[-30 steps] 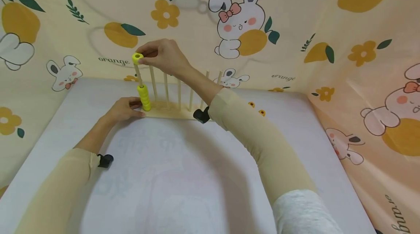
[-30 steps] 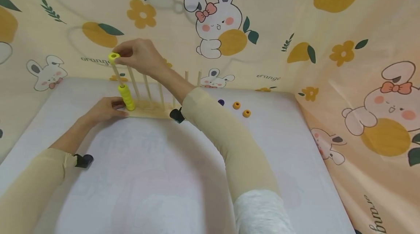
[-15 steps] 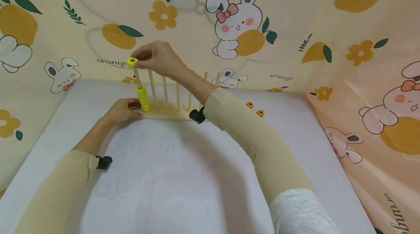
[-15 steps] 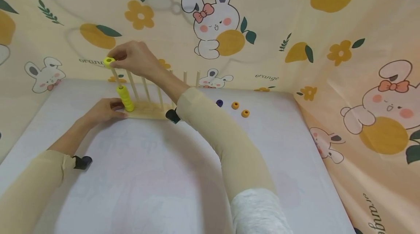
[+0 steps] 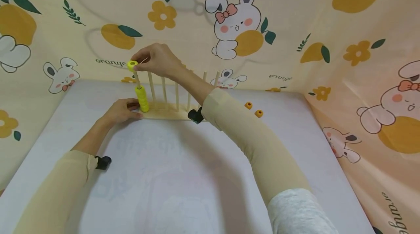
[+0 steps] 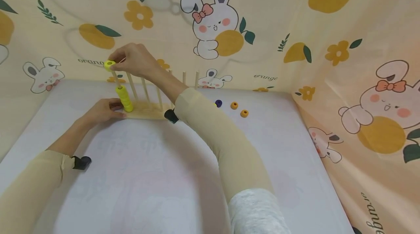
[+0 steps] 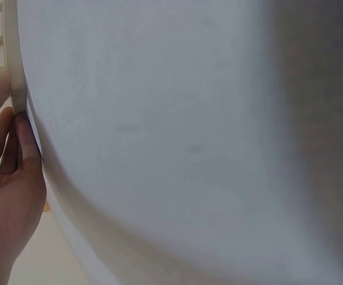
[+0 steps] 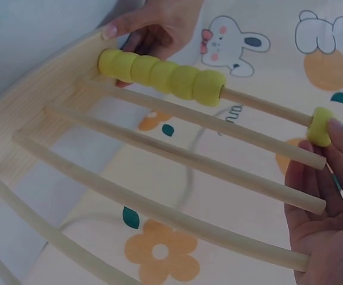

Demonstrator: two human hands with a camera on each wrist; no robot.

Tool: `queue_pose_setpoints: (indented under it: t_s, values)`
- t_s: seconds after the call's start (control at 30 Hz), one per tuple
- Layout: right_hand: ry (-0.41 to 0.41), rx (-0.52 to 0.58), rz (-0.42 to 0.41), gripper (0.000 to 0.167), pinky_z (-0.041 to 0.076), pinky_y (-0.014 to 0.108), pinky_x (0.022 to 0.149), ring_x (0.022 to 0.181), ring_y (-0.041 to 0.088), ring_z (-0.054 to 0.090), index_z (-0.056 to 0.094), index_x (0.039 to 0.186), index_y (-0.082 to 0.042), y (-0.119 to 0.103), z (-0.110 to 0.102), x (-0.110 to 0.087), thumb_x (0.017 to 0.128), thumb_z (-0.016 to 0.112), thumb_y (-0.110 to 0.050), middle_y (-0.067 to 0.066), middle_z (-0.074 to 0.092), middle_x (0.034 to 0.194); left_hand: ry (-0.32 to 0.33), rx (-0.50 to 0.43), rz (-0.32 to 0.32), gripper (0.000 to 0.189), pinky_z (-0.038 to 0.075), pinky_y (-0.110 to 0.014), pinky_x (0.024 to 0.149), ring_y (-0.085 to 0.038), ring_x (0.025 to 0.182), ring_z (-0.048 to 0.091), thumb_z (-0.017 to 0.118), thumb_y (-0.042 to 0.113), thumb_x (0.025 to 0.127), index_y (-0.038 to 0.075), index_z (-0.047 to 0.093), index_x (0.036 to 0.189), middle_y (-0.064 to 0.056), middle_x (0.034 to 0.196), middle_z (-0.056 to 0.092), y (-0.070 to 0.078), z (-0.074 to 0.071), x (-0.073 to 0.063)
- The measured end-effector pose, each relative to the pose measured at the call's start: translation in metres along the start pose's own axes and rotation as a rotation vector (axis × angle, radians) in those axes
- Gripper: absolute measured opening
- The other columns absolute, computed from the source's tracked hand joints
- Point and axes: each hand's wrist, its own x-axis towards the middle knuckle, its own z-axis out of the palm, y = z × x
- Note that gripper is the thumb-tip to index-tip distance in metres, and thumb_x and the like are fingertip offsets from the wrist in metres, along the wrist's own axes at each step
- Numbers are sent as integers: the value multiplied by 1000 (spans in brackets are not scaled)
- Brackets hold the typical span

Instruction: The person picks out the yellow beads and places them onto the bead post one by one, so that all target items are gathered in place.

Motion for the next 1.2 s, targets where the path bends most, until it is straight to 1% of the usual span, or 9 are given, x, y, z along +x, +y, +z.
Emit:
queue_pose_setpoints:
  t_s: [0.2,0.33,0.47,0.57,0.7,0.8,0.93,1.03,1.2]
  values:
    - [26,0,-20,27,52,14,80,92,2,65,75,114,-12,3,-1,-2,91,74,-25,-6,74,104,-1,8,-6,78,30,-54,117,-44,137,40,77,17,88,-11,35,147,-30,149,41,1,1,1]
    - [55,43,-31,24,52,15,79,89,2,65,75,113,-12,4,-3,-6,91,74,-23,-7,74,101,5,8,0,77,30,-53,116,-43,136,41,78,15,87,-11,37,146,-30,148,42,1,2,0]
    - [87,100,-57,22,52,15,81,89,2,66,76,111,-12,3,-7,-10,91,74,-22,-8,75,99,6,15,0,76,30,-54,117,-43,136,42,78,15,87,-10,37,146,-30,147,43,0,2,0]
    - [104,140,-82,24,53,16,82,89,3,67,76,111,-10,2,-11,-12,91,74,-21,-6,75,100,7,6,-3,76,31,-53,117,-43,136,42,78,14,87,-10,37,146,-29,148,42,0,2,0]
    - [118,197,-75,25,54,16,83,90,4,68,75,113,-8,1,-18,-15,90,75,-19,-4,75,102,5,-8,-6,77,31,-52,117,-44,137,41,78,16,87,-10,36,146,-30,149,41,0,2,0]
    - [132,244,-54,25,54,16,85,92,5,68,75,113,-8,3,-23,-20,89,75,-17,-3,74,103,2,-11,-17,78,30,-53,117,-44,137,40,78,17,87,-10,36,147,-30,149,40,-1,2,0]
    - [161,285,-37,25,54,18,87,94,9,68,74,114,-4,6,-33,-28,90,75,-12,1,74,106,5,-10,-31,79,30,-53,117,-43,138,40,78,17,87,-9,36,147,-29,150,39,-2,3,1]
    - [185,298,-27,26,54,19,88,95,11,68,73,114,-2,11,-41,-35,90,74,-11,3,74,107,9,-2,-31,80,31,-53,117,-43,137,40,79,18,86,-9,36,147,-29,150,39,-3,3,2]
    - [220,338,-28,24,56,23,88,95,13,69,75,111,-4,25,-55,-50,88,76,-11,3,74,105,6,-3,-24,81,31,-52,116,-43,137,40,80,18,86,-10,35,147,-29,150,39,-4,3,4]
